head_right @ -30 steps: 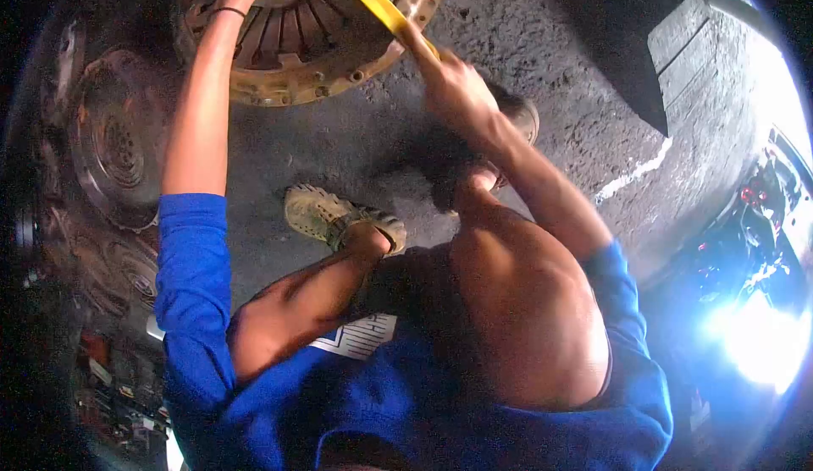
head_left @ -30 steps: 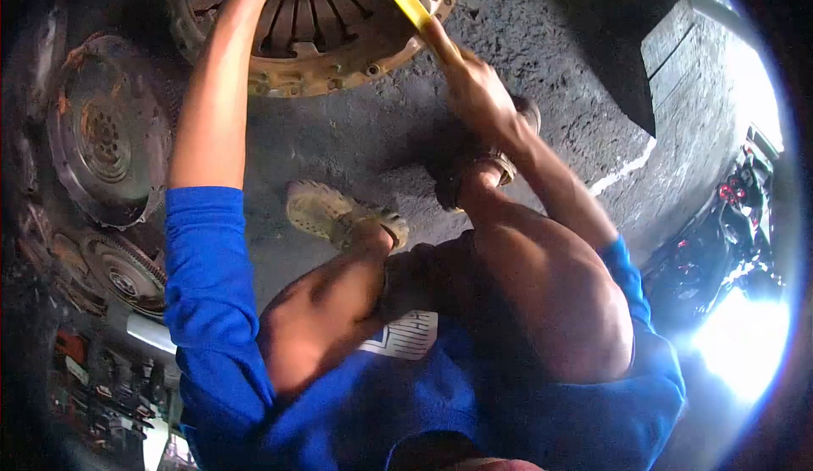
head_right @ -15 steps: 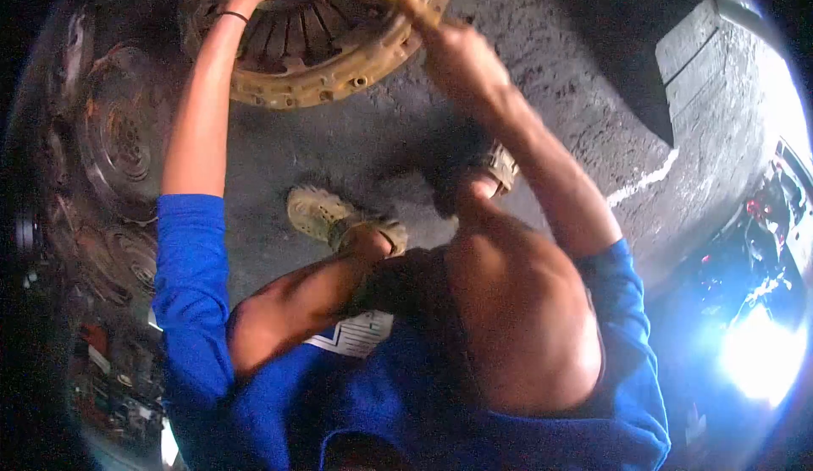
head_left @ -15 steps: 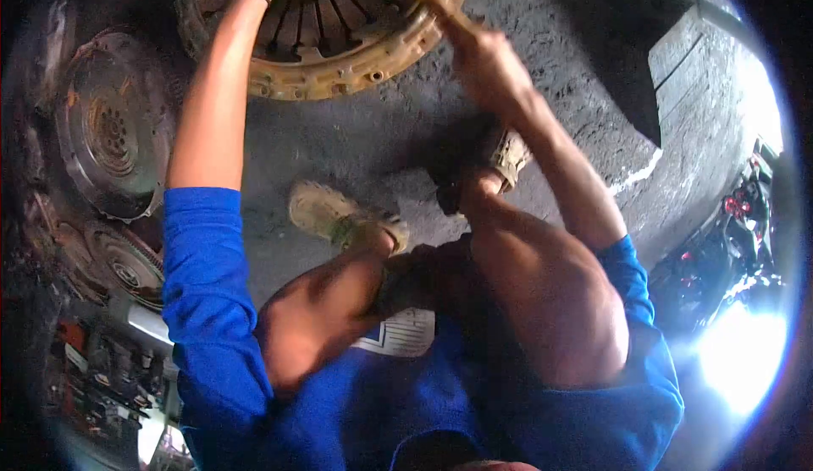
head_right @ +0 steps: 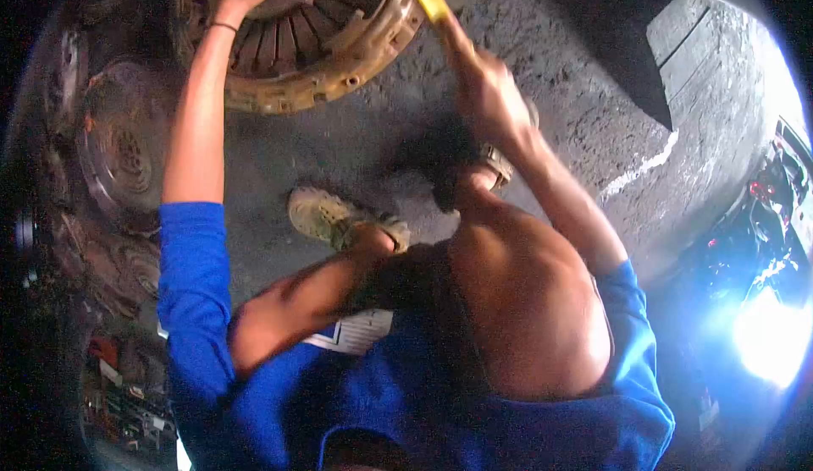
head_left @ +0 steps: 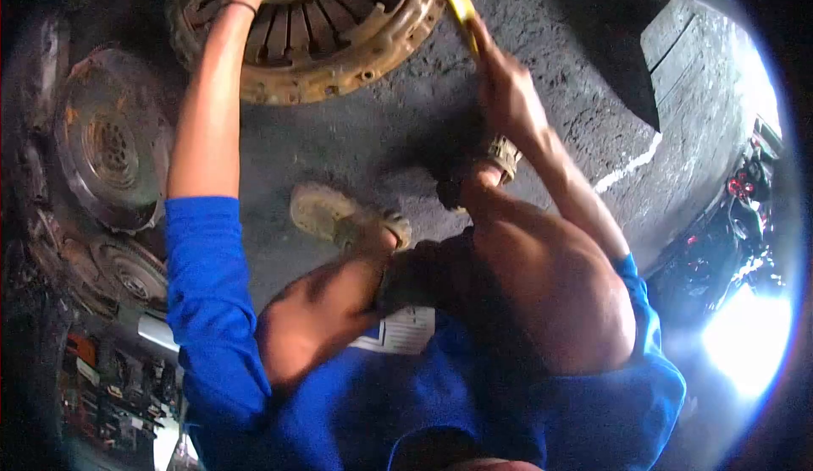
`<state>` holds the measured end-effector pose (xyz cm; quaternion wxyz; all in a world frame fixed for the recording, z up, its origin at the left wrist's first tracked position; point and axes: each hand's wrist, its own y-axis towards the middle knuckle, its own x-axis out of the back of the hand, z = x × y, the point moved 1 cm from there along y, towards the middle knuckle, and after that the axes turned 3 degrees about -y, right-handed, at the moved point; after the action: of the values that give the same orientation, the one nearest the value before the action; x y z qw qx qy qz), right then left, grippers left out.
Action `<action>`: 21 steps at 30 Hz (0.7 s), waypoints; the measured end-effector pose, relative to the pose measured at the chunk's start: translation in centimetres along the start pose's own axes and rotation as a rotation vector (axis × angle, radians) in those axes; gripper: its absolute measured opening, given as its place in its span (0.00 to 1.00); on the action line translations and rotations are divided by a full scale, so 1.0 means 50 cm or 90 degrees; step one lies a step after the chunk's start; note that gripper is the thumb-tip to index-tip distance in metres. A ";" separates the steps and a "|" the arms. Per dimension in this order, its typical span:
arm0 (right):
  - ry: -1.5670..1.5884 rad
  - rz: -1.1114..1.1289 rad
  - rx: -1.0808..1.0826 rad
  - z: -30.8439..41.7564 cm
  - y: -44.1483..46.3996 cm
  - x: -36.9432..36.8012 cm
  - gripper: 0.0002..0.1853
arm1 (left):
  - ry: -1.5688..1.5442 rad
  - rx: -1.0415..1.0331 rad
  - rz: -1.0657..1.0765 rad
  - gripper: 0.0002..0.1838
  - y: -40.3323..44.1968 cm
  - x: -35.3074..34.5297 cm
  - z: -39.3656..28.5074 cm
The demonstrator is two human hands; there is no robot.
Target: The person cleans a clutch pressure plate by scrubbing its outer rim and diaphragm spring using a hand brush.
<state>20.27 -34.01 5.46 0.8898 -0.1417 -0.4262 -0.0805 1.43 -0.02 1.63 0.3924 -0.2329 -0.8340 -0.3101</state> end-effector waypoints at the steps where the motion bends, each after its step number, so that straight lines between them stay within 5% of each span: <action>1: -0.037 0.022 -0.029 -0.002 -0.047 -0.007 0.43 | -0.014 0.020 0.010 0.15 0.000 -0.006 0.002; 3: 0.000 0.138 0.036 -0.010 -0.093 -0.040 0.50 | 0.008 0.057 0.061 0.16 0.002 0.004 -0.013; 8: -0.119 0.134 0.033 0.001 0.033 -0.062 0.48 | 0.047 0.025 -0.008 0.17 0.004 -0.008 0.008; 13: 0.036 0.001 0.026 -0.052 -0.098 -0.067 0.46 | 0.021 0.115 0.046 0.17 -0.004 0.007 -0.020; 15: 0.008 0.157 -0.018 -0.040 -0.126 -0.073 0.50 | 0.007 0.076 0.030 0.17 -0.008 -0.007 -0.005; 18: -0.058 0.054 0.034 -0.010 0.037 -0.114 0.51 | 0.027 0.084 0.051 0.17 0.001 -0.001 -0.014; 21: 0.129 0.012 0.069 0.044 0.131 -0.066 0.47 | 0.040 0.046 0.010 0.17 -0.005 0.004 -0.013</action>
<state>18.32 -27.03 2.97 0.9355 -0.0882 -0.3363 -0.0631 1.50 -0.62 2.04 0.4290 -0.2152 -0.8301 -0.2840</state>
